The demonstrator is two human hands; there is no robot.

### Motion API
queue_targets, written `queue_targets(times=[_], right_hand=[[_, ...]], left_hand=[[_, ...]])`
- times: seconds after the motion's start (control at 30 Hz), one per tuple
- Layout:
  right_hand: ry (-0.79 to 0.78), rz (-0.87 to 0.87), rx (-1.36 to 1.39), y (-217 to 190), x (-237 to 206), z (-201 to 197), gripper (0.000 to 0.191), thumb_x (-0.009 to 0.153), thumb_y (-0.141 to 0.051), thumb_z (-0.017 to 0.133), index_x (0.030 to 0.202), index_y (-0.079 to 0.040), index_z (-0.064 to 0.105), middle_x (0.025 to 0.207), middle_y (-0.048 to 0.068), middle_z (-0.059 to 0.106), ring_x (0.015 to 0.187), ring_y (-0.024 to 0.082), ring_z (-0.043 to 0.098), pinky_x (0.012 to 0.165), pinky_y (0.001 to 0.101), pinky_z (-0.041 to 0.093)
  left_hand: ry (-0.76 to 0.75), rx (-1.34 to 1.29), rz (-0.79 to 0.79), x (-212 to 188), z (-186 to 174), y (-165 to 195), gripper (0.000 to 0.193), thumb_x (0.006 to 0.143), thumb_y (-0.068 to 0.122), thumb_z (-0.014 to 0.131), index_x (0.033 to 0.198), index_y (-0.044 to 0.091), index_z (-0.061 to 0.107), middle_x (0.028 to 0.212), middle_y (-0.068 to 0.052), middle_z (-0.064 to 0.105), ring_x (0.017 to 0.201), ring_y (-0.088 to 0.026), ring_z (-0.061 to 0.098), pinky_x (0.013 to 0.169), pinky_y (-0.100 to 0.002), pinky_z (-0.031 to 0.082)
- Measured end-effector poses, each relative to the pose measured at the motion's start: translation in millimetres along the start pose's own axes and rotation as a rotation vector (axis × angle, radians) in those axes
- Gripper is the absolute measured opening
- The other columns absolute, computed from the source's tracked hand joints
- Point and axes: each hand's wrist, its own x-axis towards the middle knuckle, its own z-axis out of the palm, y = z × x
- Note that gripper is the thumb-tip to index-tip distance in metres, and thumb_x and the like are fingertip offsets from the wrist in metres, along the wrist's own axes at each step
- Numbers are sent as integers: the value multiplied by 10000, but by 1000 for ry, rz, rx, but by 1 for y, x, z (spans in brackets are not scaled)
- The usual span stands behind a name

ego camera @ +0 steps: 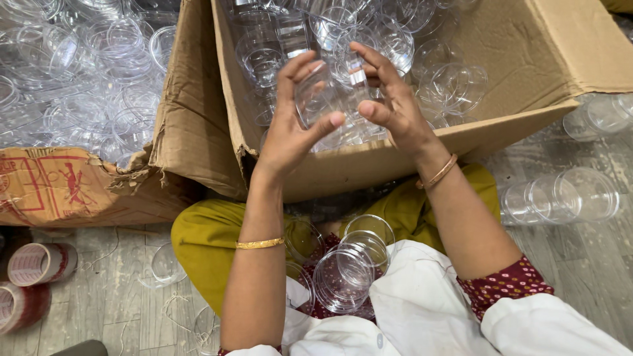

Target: The person sits on the floor in front of a cardboard box filled with clear plastic containers. They pick up containers one at a time, fit them together by pressing one into another, and place the nested stacks back into the box, repeating this handling throughout the clip.

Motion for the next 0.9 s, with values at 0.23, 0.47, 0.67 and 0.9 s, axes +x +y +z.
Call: queue_targets(times=[0.23,0.47,0.67,0.9], right_hand=[[-141,101,126,6,2,1,1015,849,-487,826,1635,-197,254,1480,163,436,1352,272,550,1077,428,575],[-36,24,199,9,1,1,1001,856,-456,840,1666,-203,309,1525,156,367,1374,278,515,1174,449,572],[39,-9,127,9,-5,-2,1006,853,-322,884,1653,-184,290,1586,94,344,1425,241,490,1211,413,536],[56,-64,108,14,-8,-2,942,883,-281,894,1615,-177,310,1589,73,352,1377,229,485,1213,388,518]], left_hand=[[230,-336,-56,0,2,-11,979,902,643,757,1642,188,306,1646,-255,334,1507,-446,414,1273,-584,403],[-54,-232,-28,4,-4,-8,1121,879,509,848,1659,311,68,1713,-230,162,1522,-451,350,1193,-575,472],[55,-194,-182,17,2,-7,1025,881,580,742,1673,268,170,1629,-201,375,1386,-375,572,948,-474,601],[39,-176,-241,18,5,-12,938,908,603,681,1643,237,228,1547,-185,466,1347,-334,600,884,-439,635]])
